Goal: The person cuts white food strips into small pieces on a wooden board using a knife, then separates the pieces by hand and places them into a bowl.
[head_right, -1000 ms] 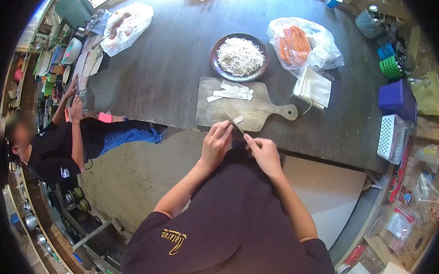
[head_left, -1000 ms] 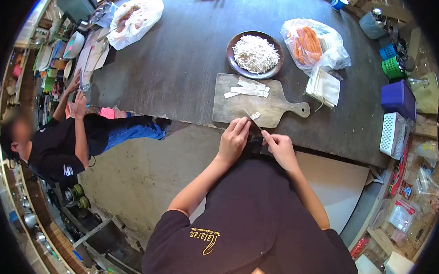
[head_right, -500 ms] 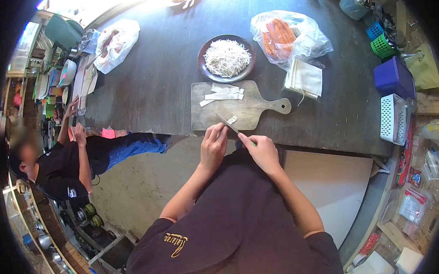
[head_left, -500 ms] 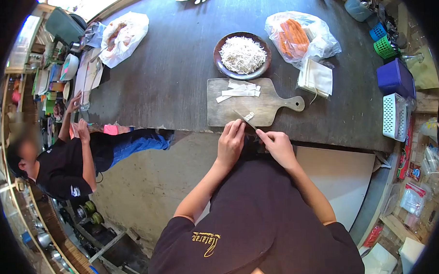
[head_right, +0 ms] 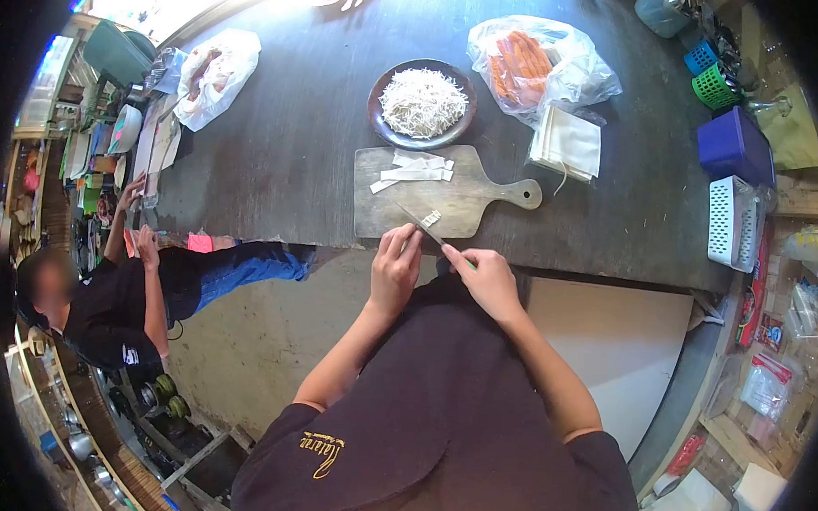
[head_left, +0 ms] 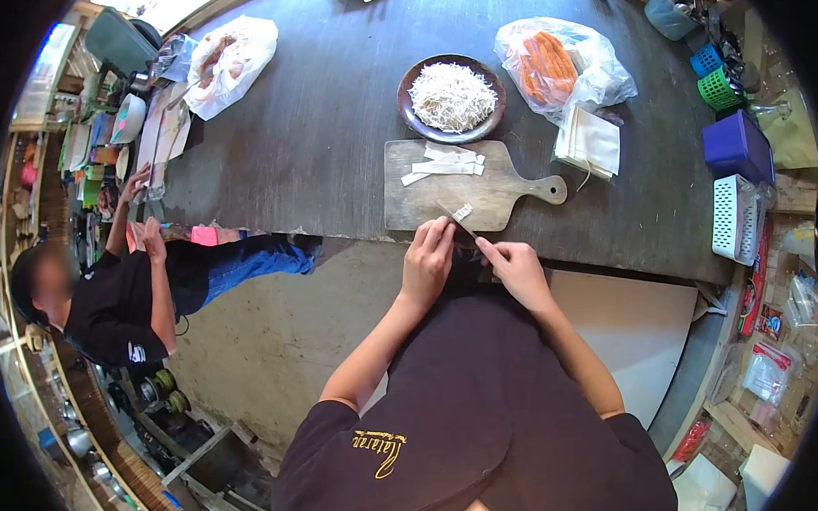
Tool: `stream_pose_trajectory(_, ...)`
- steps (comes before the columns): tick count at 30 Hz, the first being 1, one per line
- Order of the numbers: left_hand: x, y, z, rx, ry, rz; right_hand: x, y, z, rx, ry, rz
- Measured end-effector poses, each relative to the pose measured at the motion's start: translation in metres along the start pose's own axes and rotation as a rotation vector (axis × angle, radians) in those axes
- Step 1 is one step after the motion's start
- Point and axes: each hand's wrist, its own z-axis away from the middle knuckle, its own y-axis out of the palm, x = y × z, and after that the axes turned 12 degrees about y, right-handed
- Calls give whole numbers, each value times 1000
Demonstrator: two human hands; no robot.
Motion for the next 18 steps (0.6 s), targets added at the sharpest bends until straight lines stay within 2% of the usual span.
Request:
stream_pose_trajectory(4,2,1,3,12,17,-11,16,6,-4,-13,-90,-109)
stream_pose_trajectory(7,3,-1,1,12,15,-16,6,-8,8,20,16,17)
stream_pose_trajectory(10,1,0,3,0,1,2,-4,-13,18,19,59,5)
stream_pose_trajectory(17,0,-3,0,-19,-20,36,14,12,-9,8,-86,-119)
stream_pose_trajectory(18,-1,-2,1,-10,-19,37,15,8,-7,18,-54,-101)
